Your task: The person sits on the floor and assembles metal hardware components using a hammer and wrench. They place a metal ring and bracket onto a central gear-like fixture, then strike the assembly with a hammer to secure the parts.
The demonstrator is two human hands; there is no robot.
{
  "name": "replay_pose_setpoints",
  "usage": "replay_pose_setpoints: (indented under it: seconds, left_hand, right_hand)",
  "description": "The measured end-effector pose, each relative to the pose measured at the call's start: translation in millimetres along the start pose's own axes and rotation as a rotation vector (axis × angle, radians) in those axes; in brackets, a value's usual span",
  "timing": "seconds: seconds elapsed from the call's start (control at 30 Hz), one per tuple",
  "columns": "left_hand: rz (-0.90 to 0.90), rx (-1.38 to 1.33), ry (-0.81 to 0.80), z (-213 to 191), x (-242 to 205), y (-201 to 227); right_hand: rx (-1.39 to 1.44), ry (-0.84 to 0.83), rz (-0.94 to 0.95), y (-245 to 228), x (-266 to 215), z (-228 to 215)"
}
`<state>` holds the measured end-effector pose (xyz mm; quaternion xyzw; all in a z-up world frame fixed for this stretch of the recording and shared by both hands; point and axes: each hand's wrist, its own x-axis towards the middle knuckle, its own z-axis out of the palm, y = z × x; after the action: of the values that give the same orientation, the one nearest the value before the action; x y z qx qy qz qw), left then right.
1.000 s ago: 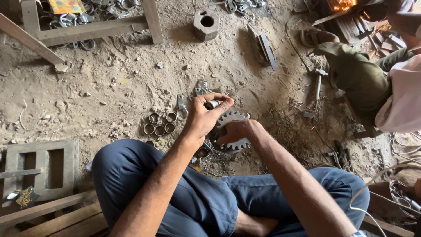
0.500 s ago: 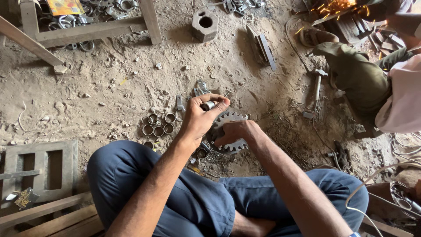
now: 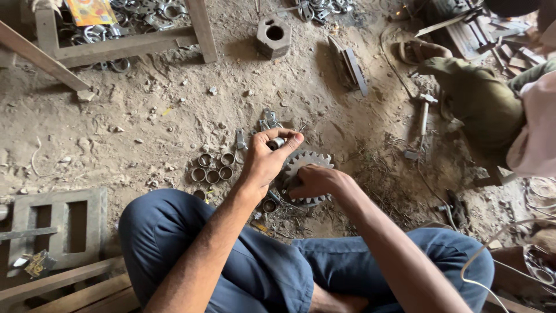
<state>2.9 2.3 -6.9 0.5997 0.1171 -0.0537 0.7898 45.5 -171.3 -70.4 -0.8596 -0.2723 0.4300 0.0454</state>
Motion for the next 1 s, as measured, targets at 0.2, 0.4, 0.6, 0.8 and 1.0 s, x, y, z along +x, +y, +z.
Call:
replay_pose_setpoints:
  seconds: [0.2,0.4,0.6,0.8,1.0]
  left_hand:
    - [-0.087,0.058,0.054,-1.2,1.5,-2.2]
    - [-0.117,0.044,0.080,-3.4,2.3,-5.5]
    - [-0.183,-0.036,0.016,-1.9,-5.4,-6.7]
    - [-0.241,-0.046,0.004,-3.8,-4.2,-12.0]
    - [-0.210,-0.047,-0.037,-5.9,-2.4,-18.0]
  right_hand:
    - [0.123,0.530,0.020,-17.5,-59.8,-3.8]
    - [0.286,0.667,-0.038,-68.0,-145.0,-58.4]
    - [0.162,0.406,-0.521,-127.5,-213.7,-84.6]
    - [0.128,0.239,-0.545,-151.7,-209.8,-62.9]
    - [0.139,0.189,-0.579,-158.3,-198.3,-51.2]
